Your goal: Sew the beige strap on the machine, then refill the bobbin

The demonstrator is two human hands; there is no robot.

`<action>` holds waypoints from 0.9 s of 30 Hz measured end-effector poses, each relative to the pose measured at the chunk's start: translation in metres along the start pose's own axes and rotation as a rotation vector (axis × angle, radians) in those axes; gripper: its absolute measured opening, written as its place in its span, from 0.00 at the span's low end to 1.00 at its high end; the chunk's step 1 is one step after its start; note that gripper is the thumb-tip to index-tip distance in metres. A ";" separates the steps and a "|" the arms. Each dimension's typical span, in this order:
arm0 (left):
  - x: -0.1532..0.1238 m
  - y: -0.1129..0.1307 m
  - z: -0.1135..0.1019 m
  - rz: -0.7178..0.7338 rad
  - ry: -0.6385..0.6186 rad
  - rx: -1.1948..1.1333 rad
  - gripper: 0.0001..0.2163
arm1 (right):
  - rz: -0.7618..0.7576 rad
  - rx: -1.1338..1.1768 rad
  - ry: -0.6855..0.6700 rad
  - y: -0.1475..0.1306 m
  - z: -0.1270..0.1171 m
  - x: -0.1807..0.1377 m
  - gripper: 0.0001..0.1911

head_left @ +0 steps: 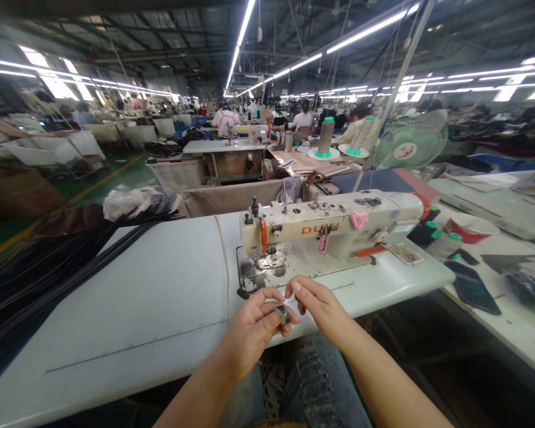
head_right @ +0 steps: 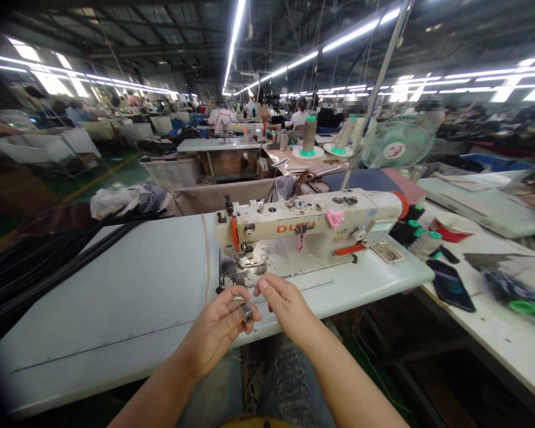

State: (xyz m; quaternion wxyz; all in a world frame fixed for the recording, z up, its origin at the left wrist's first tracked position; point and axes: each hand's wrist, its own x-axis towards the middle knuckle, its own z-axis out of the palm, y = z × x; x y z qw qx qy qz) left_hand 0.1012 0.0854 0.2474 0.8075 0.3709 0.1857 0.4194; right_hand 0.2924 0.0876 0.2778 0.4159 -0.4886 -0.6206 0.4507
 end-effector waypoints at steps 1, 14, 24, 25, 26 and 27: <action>-0.001 -0.001 0.000 -0.002 -0.004 -0.007 0.15 | 0.011 0.030 0.013 -0.002 0.000 -0.002 0.31; -0.003 -0.012 -0.009 0.035 0.039 -0.010 0.21 | 0.080 0.151 0.058 0.002 -0.007 -0.020 0.21; -0.015 -0.004 -0.012 0.192 -0.198 0.209 0.22 | 0.075 -0.282 0.170 0.033 -0.016 -0.005 0.10; -0.017 -0.003 -0.013 0.245 -0.195 0.227 0.22 | 0.033 -0.344 0.179 0.033 -0.018 -0.003 0.10; -0.019 -0.003 -0.015 0.286 -0.189 0.231 0.21 | -0.016 -0.385 0.184 0.032 -0.021 -0.001 0.10; -0.021 -0.004 -0.018 0.306 -0.183 0.220 0.21 | -0.065 -0.407 0.186 0.031 -0.024 0.002 0.09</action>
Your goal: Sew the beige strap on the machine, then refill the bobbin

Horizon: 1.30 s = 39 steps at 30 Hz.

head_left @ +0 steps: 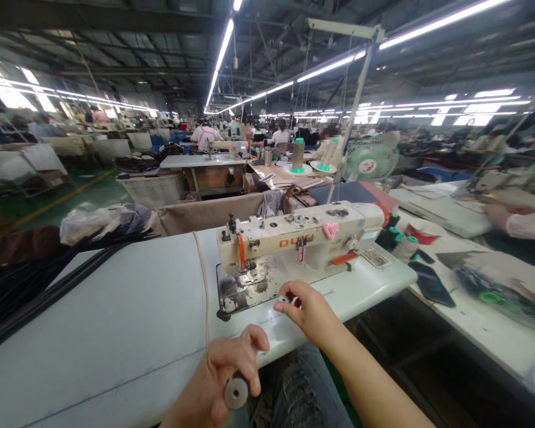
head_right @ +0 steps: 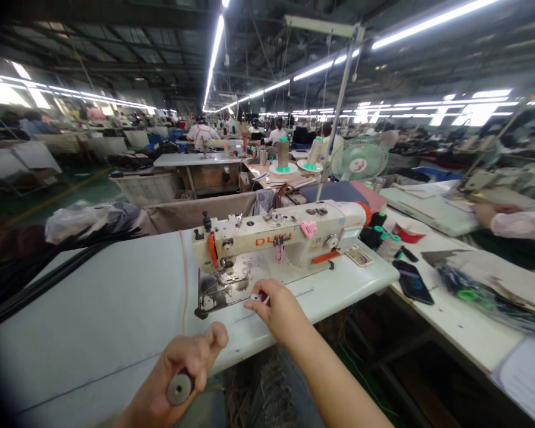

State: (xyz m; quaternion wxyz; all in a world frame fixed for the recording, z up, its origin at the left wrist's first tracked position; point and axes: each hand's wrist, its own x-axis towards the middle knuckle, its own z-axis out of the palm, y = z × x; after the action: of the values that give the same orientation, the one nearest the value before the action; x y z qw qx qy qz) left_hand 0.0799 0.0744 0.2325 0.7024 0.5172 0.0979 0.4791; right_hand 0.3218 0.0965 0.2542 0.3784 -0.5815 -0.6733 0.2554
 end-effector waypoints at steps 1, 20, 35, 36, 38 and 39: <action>-0.003 -0.001 -0.003 0.000 -0.002 -0.024 0.21 | -0.046 -0.009 0.015 -0.001 -0.003 0.004 0.09; -0.022 -0.002 -0.013 -0.365 0.447 -0.171 0.31 | -0.399 -0.445 0.392 -0.002 -0.099 0.149 0.12; -0.022 -0.031 -0.086 -0.641 0.563 -0.237 0.26 | -0.459 -0.595 0.537 0.012 -0.095 0.095 0.13; -0.023 -0.033 -0.091 -0.657 0.586 -0.254 0.26 | -0.388 -0.584 0.624 0.025 -0.094 0.082 0.10; -0.026 -0.039 -0.100 -0.675 0.618 -0.298 0.26 | -0.134 -0.597 0.758 0.057 -0.097 0.054 0.09; -0.028 -0.042 -0.105 -0.671 0.628 -0.321 0.25 | -0.044 -0.608 0.796 0.076 -0.102 0.039 0.12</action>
State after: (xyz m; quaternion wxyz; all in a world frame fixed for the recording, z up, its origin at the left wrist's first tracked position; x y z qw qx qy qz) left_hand 0.0230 0.1192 0.1411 0.8256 0.1724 0.3913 0.3682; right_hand 0.4469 0.1395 0.2625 0.4248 -0.7034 -0.5328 -0.2022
